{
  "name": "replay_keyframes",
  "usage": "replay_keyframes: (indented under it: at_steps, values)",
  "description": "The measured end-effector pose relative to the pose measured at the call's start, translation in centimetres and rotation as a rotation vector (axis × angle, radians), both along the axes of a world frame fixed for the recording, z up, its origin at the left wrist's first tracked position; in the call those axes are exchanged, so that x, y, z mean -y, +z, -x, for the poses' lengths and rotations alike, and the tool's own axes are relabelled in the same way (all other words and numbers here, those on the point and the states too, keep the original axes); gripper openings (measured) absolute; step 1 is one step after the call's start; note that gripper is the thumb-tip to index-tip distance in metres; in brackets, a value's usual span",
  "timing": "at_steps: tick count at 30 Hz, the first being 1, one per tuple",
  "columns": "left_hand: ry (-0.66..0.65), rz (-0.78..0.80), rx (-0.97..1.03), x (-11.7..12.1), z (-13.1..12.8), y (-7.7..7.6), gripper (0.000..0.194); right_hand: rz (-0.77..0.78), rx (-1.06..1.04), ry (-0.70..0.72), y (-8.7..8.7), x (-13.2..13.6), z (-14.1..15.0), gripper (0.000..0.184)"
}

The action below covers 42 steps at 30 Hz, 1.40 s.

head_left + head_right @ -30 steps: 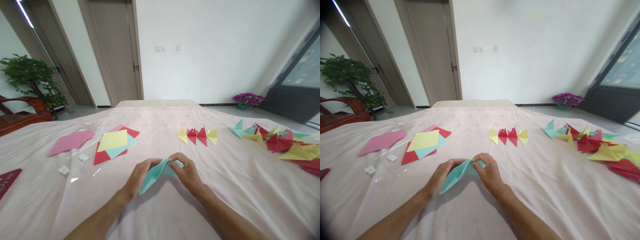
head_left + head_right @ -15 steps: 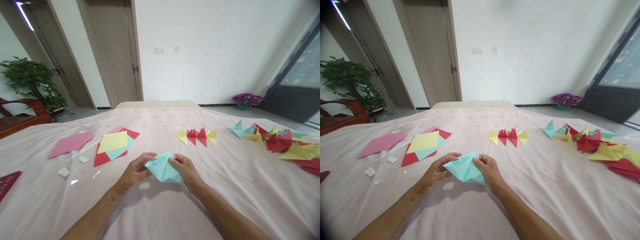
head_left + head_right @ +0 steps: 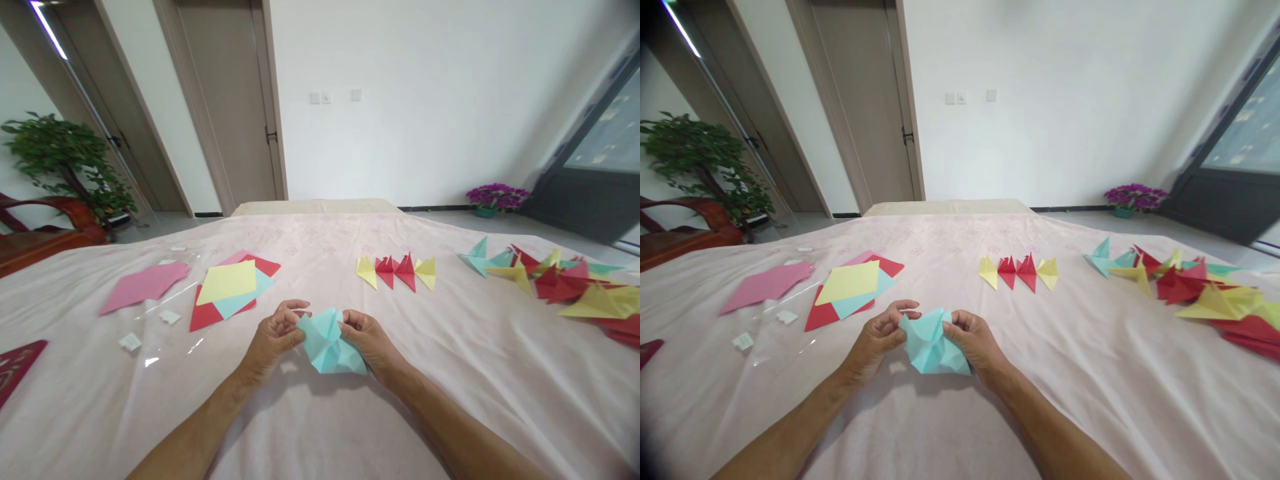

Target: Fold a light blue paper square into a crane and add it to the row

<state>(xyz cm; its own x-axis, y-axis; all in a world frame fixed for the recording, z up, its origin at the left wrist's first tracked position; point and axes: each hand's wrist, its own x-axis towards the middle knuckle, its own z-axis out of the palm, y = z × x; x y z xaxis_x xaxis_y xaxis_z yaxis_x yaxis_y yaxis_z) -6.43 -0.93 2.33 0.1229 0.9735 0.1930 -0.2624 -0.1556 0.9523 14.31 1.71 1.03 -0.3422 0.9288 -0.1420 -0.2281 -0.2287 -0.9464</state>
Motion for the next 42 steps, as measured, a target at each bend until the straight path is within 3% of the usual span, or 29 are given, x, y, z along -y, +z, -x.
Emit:
replay_keyframes:
  at_steps: [6,10,13,20,26,34,42]
  values:
    - [0.095,0.054,0.064,-0.1,-1.5,-0.9,0.027,0.046,-0.072,-0.005,0.5,-0.1,0.1,0.045]
    - [-0.014,0.055,0.012,-0.1,-1.0,-0.6,0.04,0.122,-0.147,-0.006,1.0,-0.2,-0.4,0.047]
    - [-0.101,-0.068,-0.147,-0.6,0.1,-0.1,0.041,0.146,-0.134,0.022,1.3,-0.3,-0.7,0.047]
    - [-0.151,-0.298,-0.555,-0.7,1.0,1.5,0.044,0.164,-0.067,0.076,1.3,-0.2,-0.7,0.05]
    - [-0.126,-0.319,-0.61,0.2,0.3,2.2,0.039,0.167,-0.056,0.079,1.1,-0.2,-0.8,0.048]
    - [-0.008,-0.472,-0.75,0.8,0.5,2.6,0.036,0.206,-0.112,0.121,0.9,-0.4,-0.9,0.048]
    - [-0.021,-0.403,-0.697,0.9,0.0,2.4,0.025,0.203,-0.092,0.109,1.4,-0.1,-0.8,0.047]
